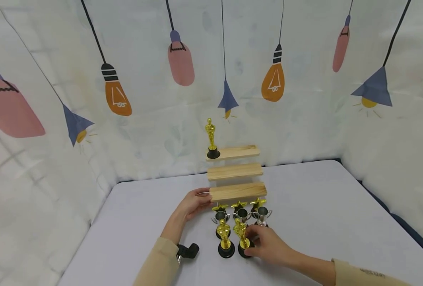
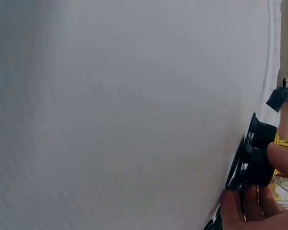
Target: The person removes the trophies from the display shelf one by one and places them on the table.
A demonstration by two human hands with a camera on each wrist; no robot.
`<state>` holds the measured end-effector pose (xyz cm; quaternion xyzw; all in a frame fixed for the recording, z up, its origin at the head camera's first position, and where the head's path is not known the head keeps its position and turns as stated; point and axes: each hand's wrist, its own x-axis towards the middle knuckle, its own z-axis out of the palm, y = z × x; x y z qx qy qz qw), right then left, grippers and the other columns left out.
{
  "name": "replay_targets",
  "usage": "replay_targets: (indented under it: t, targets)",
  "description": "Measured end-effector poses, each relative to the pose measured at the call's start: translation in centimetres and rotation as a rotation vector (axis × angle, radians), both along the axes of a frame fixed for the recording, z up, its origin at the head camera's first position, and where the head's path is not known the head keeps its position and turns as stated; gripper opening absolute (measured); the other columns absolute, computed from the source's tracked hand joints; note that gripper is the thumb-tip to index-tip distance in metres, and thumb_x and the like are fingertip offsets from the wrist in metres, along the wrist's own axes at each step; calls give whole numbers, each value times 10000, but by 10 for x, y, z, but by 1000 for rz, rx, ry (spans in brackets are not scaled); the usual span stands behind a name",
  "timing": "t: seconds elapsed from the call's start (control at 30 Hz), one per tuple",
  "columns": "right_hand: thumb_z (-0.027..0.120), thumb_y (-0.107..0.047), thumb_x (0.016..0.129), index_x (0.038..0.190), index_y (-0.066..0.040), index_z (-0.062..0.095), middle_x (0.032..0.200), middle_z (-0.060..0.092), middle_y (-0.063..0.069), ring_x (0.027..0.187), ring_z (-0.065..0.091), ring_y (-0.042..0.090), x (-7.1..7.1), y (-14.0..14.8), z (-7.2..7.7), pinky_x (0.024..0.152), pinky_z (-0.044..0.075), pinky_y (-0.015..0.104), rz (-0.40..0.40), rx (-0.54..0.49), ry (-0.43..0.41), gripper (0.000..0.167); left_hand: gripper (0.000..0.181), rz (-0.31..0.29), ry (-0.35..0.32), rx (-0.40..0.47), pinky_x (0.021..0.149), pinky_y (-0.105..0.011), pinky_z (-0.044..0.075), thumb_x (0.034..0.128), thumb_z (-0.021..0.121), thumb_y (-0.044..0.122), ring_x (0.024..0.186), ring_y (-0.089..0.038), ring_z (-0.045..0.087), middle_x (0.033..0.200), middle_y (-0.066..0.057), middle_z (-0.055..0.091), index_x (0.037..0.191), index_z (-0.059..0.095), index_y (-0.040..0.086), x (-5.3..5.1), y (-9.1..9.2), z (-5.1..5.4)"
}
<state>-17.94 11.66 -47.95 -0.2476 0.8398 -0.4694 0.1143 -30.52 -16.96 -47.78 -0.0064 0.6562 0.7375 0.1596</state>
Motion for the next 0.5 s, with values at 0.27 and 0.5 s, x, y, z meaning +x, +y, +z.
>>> replay_targets:
  t: [0.27, 0.5]
  targets:
    - [879, -102, 793, 1044, -65, 667, 955, 678, -37, 834, 648, 129, -2, -3, -2, 736, 588, 290, -4, 21, 81, 331, 531, 3, 4, -5, 885, -342, 600, 984, 647, -30, 1007, -251, 674, 1305, -281, 584, 1462, 432, -119, 0, -4, 0]
    - [907, -127, 768, 1192, -38, 618, 1003, 667, -38, 889, 662, 125, -2, 6, 13, 766, 580, 289, 8, 25, 51, 521, 537, -8, 0, -7, 878, -331, 600, 986, 653, -15, 992, -242, 676, 1296, -272, 586, 1466, 431, -112, 1, -4, -1]
